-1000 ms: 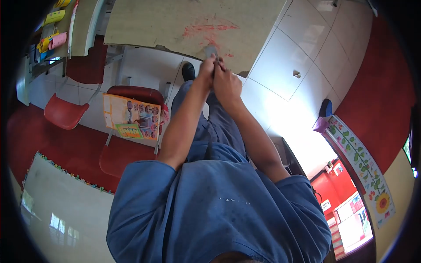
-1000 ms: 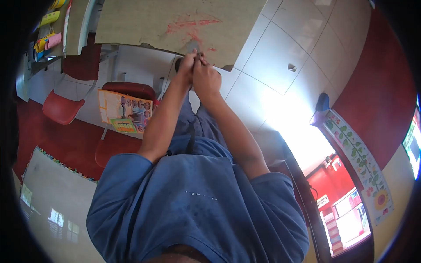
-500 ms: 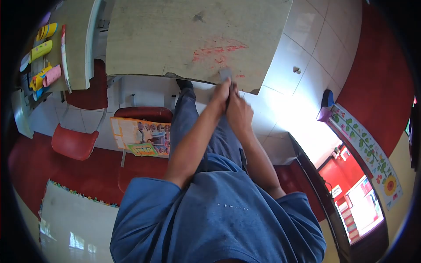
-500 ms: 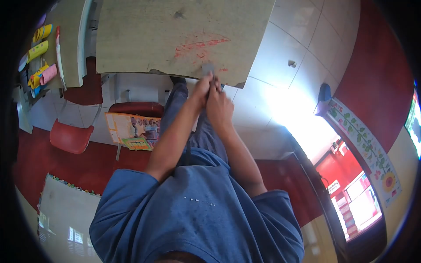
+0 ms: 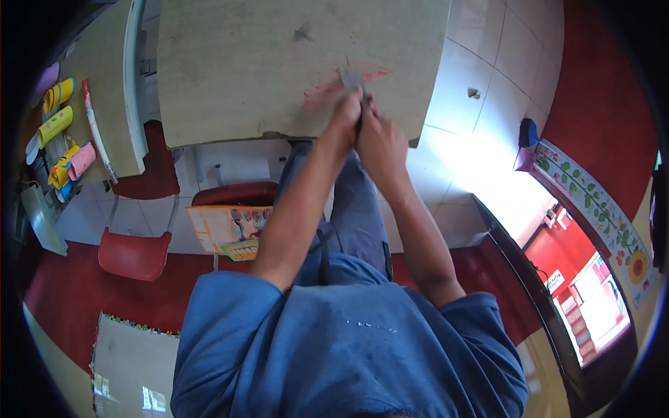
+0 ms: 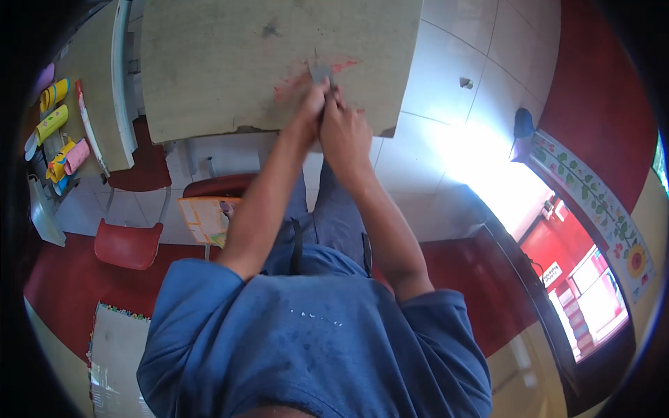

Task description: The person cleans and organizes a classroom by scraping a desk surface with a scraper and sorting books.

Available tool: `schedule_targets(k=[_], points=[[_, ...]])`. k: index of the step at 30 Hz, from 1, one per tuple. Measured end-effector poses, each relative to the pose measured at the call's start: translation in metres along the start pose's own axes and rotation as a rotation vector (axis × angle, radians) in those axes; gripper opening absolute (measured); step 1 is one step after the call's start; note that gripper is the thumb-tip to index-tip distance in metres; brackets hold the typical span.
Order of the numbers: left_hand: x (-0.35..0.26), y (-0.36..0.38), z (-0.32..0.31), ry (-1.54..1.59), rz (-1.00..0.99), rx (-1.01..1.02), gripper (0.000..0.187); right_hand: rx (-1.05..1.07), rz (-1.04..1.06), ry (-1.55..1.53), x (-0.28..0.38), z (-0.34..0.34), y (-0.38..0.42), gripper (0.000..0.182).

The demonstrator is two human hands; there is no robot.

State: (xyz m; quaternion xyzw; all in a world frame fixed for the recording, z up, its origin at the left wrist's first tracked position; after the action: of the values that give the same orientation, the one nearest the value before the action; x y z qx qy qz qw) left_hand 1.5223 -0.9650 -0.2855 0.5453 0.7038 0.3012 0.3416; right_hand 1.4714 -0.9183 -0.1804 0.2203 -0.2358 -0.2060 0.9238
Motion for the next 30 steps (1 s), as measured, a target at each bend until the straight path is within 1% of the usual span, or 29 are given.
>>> schedule_targets(k=[1,2,4,5,7,8,9,10,12,13,14,16,17,20,21,23,24,25,28,29,30], points=[[0.022,0.014,0.002,-0.042,0.004,-0.028,0.041,0.011,-0.038,-0.013,0.003,0.001,0.025,0.031],[0.037,0.024,0.011,-0.001,0.022,0.0,0.04,0.033,-0.081,-0.029,0.005,-0.001,0.04,0.027],[0.049,0.042,0.014,0.083,0.074,0.065,0.038,0.042,-0.096,-0.038,0.011,-0.007,0.041,0.027],[0.045,0.037,0.017,0.016,0.021,0.019,0.037,0.046,-0.114,-0.039,0.013,-0.009,0.044,0.027],[0.002,0.02,0.017,0.144,0.048,0.041,0.039,0.031,-0.019,-0.012,0.019,-0.007,0.011,0.036],[-0.008,0.017,0.02,0.209,0.055,0.051,0.041,0.023,0.034,0.002,0.022,-0.007,0.002,0.041],[-0.011,0.019,0.021,0.194,0.067,0.032,0.04,0.0,0.034,0.006,0.024,-0.008,0.003,0.041],[-0.004,0.025,0.021,0.133,0.054,0.003,0.04,0.026,0.0,0.008,0.024,-0.009,0.01,0.038],[0.042,0.045,0.038,0.013,0.041,-0.068,0.04,0.095,-0.075,0.004,0.026,-0.015,0.049,0.034],[0.05,0.05,0.045,0.124,0.09,-0.01,0.04,0.141,-0.096,0.011,0.029,-0.02,0.057,0.031],[0.049,0.042,0.055,0.078,0.051,-0.018,0.04,0.089,-0.055,-0.012,0.031,-0.021,0.052,0.032],[0.014,0.042,0.049,-0.007,-0.011,-0.034,0.039,-0.004,0.016,-0.049,0.038,-0.02,0.033,0.032],[-0.009,0.036,0.046,0.031,-0.01,-0.049,0.04,-0.049,0.112,-0.038,0.04,-0.022,0.016,0.032],[-0.001,0.039,0.061,-0.008,-0.028,-0.055,0.041,-0.027,0.06,-0.06,0.05,-0.02,0.025,0.041],[0.019,0.052,0.064,-0.036,-0.017,-0.083,0.041,-0.037,0.048,-0.066,0.044,-0.033,0.044,0.042],[0.048,0.066,0.08,0.106,0.098,-0.019,0.04,0.103,-0.049,-0.031,0.052,-0.036,0.064,0.044],[0.053,0.065,0.083,0.174,0.157,0.022,0.04,0.166,-0.103,-0.009,0.053,-0.038,0.066,0.044],[0.037,0.065,0.077,-0.003,0.011,-0.012,0.039,0.088,-0.043,-0.033,0.057,-0.033,0.058,0.044],[-0.028,0.051,0.07,0.164,0.038,-0.024,0.04,0.005,0.111,-0.03,0.068,-0.035,0.012,0.043],[-0.033,0.056,0.069,0.123,0.038,-0.043,0.04,0.003,0.102,-0.013,0.07,-0.038,0.012,0.042],[-0.02,0.058,0.074,0.052,0.029,-0.032,0.04,0.019,0.073,-0.04,0.069,-0.04,0.02,0.043]])
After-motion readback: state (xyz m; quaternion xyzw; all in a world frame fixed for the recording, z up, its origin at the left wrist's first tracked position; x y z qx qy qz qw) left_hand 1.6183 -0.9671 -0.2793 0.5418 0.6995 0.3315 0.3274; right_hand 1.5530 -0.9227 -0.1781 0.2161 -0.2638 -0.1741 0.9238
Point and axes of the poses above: each hand's wrist, its own y-axis away from the middle knuckle, its own z-axis out of the back of the hand, x = y × z, the point moved 1 cm from there along -y, towards the middle knuckle, and after that the axes turned 13 degrees about -y, right-handed, at the moved point
